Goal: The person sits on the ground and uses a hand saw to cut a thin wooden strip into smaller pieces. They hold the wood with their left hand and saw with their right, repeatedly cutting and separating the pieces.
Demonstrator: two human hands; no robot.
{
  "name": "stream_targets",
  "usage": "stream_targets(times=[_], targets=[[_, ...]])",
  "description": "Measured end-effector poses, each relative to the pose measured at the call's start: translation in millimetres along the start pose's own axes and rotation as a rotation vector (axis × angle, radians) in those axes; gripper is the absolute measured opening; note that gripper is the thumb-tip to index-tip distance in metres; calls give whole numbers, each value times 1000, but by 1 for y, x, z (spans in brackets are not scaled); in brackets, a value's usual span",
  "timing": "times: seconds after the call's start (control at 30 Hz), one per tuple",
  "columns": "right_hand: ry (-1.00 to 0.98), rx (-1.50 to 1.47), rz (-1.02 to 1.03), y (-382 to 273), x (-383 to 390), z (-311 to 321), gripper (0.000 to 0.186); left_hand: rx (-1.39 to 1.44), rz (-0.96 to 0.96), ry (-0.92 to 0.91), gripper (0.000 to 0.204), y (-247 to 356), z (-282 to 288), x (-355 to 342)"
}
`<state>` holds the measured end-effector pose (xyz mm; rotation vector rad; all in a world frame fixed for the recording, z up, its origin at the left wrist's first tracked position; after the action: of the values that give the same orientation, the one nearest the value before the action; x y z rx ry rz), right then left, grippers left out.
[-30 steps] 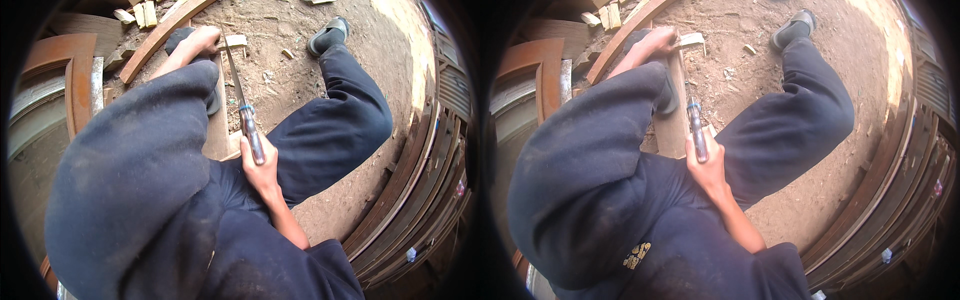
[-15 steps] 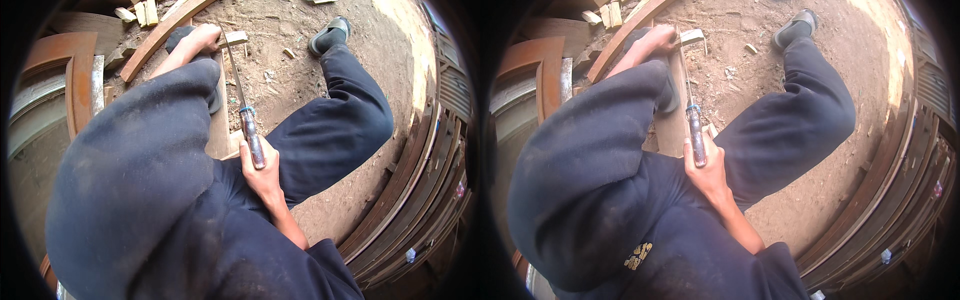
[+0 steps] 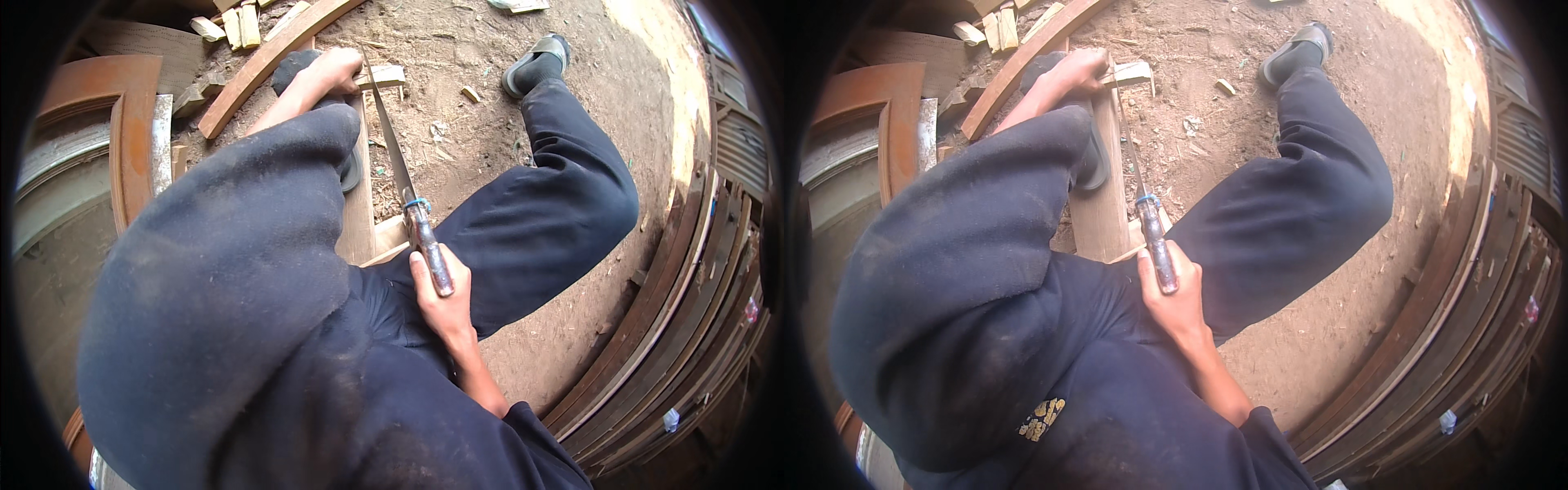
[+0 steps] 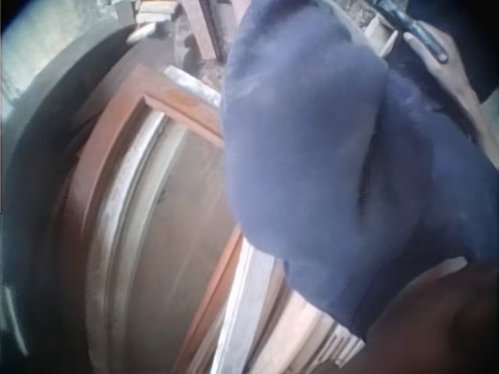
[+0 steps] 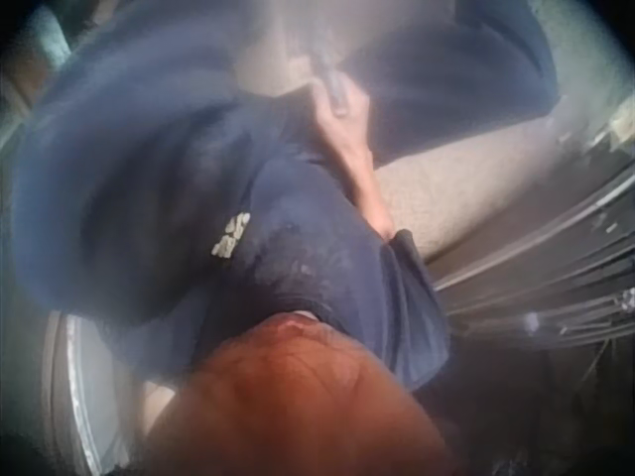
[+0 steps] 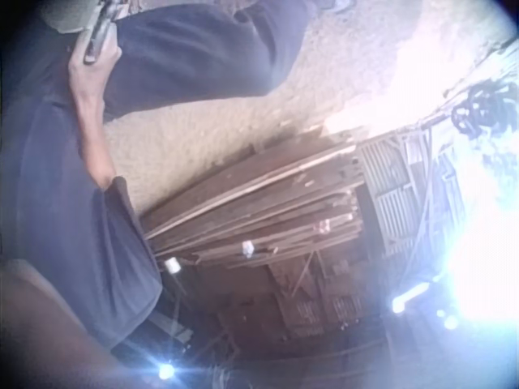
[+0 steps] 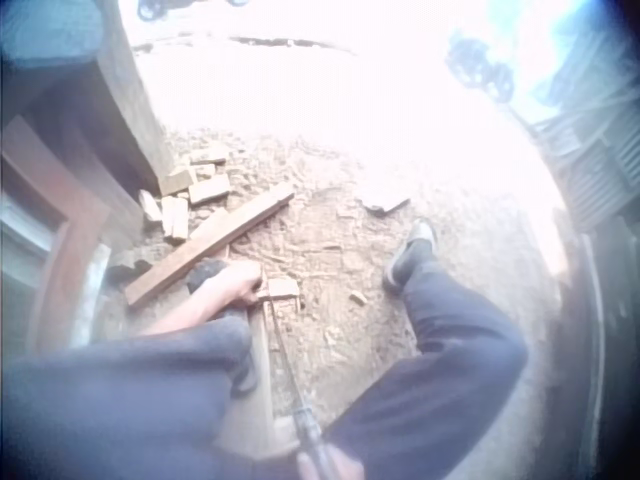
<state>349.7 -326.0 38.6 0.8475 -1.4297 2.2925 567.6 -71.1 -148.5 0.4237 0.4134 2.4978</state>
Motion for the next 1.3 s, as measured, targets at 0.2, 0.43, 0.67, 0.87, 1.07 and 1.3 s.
stream_targets(times=[0.2,0.43,0.67,0.87,1.07,1.3], targets=[[22,-19,42,-2,-10,-1,11,0,39,-18,33,-9,-12,-3],[-21,-167,-3,8,4,16,13,-8,132,84,25,6,4,11],[85,-521,68,-39,-9,62,12,211,220,328,63,-14,14,-31],[220,-627,77,-37,-38,79,12,557,376,543,82,-16,90,-38],[51,-575,2,-46,-50,58,8,120,929,328,82,-182,-10,149],[31,-606,-45,-48,-60,51,8,28,927,294,103,-178,-51,198]])
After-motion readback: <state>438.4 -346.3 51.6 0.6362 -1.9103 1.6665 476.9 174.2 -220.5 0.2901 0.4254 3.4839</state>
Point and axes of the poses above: each hand's wrist, its own x-axis away from the middle knuckle, its own z-axis out of the back of the hand, y = z × x, the point moved 6 cm from there along -x, towards the middle knuckle, and after that the axes turned 15 degrees about -z, right-handed, at the moved point
